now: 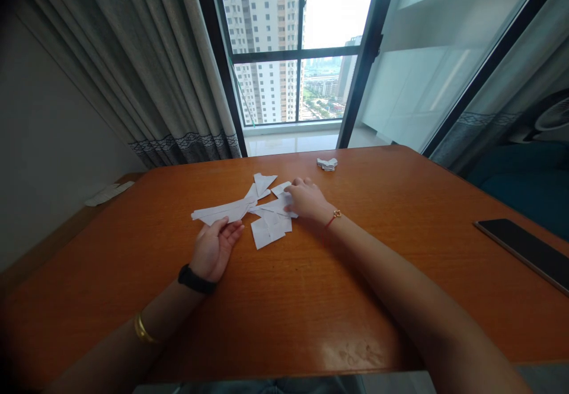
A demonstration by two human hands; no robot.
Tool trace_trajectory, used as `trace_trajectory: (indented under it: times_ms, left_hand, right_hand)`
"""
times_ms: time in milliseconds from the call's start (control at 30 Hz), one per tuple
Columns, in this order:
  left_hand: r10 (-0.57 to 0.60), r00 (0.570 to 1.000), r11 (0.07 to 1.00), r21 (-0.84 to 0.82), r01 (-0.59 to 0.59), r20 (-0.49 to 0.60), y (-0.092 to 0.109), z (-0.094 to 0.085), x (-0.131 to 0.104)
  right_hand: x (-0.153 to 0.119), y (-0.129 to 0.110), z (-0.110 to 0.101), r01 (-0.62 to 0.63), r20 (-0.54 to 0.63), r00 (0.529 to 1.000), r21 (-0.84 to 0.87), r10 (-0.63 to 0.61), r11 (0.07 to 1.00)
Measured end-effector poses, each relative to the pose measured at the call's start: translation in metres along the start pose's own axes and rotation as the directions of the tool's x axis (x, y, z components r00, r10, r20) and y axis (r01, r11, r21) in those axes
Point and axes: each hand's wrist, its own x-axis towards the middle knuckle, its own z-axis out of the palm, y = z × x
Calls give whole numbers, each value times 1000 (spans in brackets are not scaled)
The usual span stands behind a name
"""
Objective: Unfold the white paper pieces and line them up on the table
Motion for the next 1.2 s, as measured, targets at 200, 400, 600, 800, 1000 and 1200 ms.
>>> trace_trajectory:
  times_ms: [200, 400, 600, 800, 1000, 1200]
  left_hand:
    - [13, 1000, 1000, 7, -13, 7, 0, -3, 3]
    - [41, 999, 999, -16, -41, -2, 2, -4, 4]
    - [73, 997, 997, -21, -74, -25, 4, -4, 7]
    - [90, 995, 996, -22, -91, -46, 4, -4, 9]
    - [-40, 998, 999, 35, 39, 40, -3, -6, 7]
    - [-159, 962, 983, 124, 134, 222, -8, -3, -3]
  right_hand:
    - [2, 2, -3, 7, 23, 1000, 119, -10, 993]
    - [-3, 0, -39, 61, -138, 990, 505, 11, 861]
    - [-5, -2, -30, -41, 130, 988, 735, -80, 677]
    - [-3, 4, -25, -108, 182, 983, 610, -6, 785]
    - [-9, 6, -55, -30, -84, 971, 885, 222, 465]
    - [-18, -38, -41, 15, -9, 1000, 869, -16, 495]
